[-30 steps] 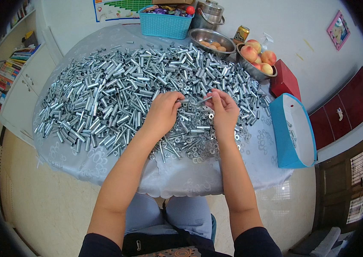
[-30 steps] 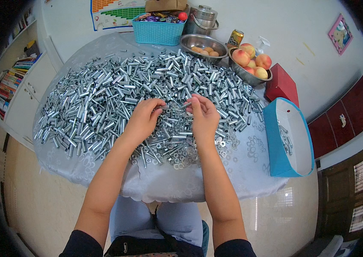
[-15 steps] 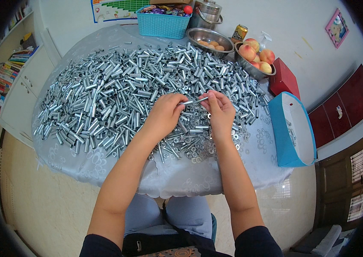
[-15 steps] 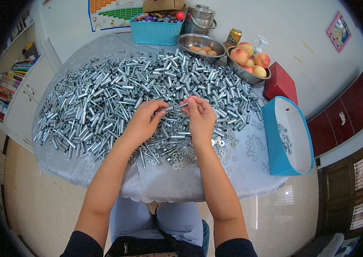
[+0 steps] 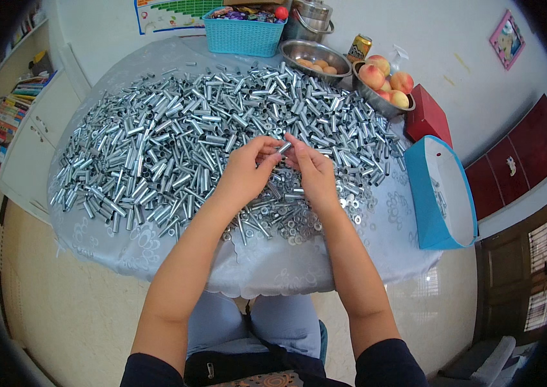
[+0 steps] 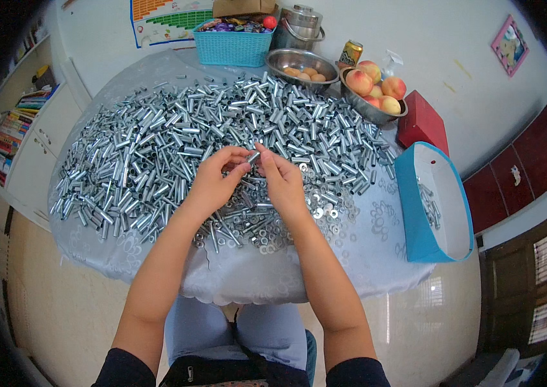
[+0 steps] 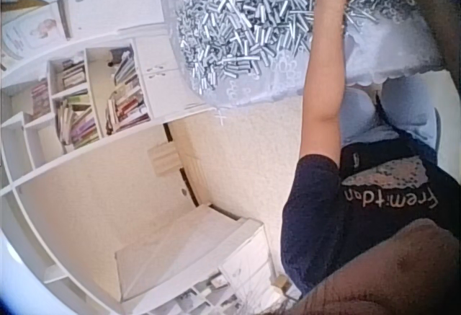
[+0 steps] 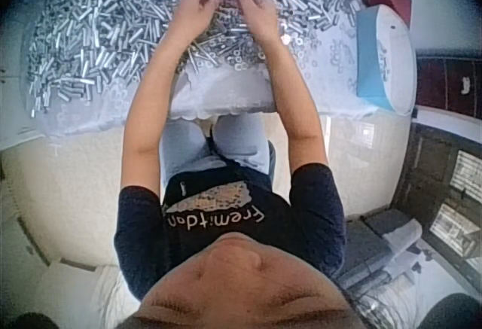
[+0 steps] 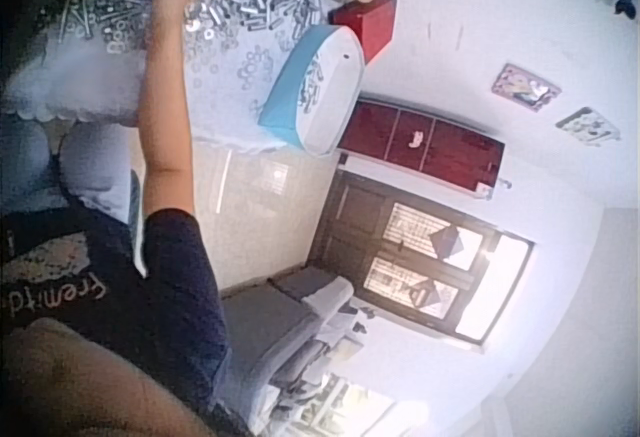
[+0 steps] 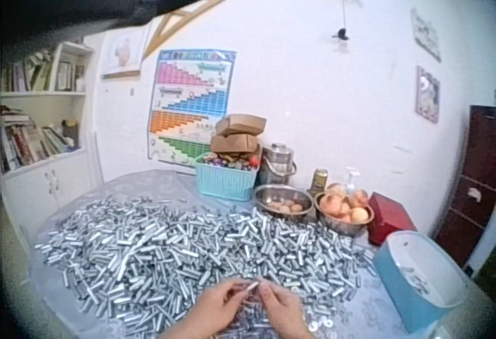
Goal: The person sits at a table covered with a large pile of metal bolts and washers. They repeatedly pick up a bolt and a washer, thread the washer onto the bolt, and place the assembled unit into a blue plastic bin on the right. The process is continuous and repetitive throughout the video.
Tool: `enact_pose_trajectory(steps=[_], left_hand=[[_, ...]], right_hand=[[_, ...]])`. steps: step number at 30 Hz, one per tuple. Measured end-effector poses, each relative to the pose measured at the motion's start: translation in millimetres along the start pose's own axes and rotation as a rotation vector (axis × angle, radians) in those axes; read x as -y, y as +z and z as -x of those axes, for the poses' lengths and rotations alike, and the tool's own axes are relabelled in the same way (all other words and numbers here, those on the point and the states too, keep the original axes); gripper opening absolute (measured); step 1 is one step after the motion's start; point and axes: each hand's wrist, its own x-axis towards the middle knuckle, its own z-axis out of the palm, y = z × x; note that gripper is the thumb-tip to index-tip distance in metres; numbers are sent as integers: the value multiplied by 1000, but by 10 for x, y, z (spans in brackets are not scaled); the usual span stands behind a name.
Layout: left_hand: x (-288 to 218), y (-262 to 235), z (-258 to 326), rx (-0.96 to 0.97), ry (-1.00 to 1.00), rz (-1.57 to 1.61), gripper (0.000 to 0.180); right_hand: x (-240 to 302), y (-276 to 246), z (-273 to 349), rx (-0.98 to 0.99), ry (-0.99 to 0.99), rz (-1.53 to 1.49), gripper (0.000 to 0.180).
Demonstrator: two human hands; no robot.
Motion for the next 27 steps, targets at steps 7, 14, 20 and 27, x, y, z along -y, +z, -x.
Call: enact_pose_trajectory(steps=[7, 14, 20, 27], left_hand=[[-90, 4, 7, 119, -183, 421, 28], [-184, -83, -11, 213, -425, 511, 27], [-181, -92, -45, 81, -441, 542, 27], [-76, -95, -55, 101, -360, 424, 28]], right_hand=[[284, 22, 72, 144, -4, 129, 52], [235, 31, 71, 250, -41, 96, 56], [196, -44, 21, 113, 6, 137, 36], [170, -134, -16, 75, 117, 125, 21]])
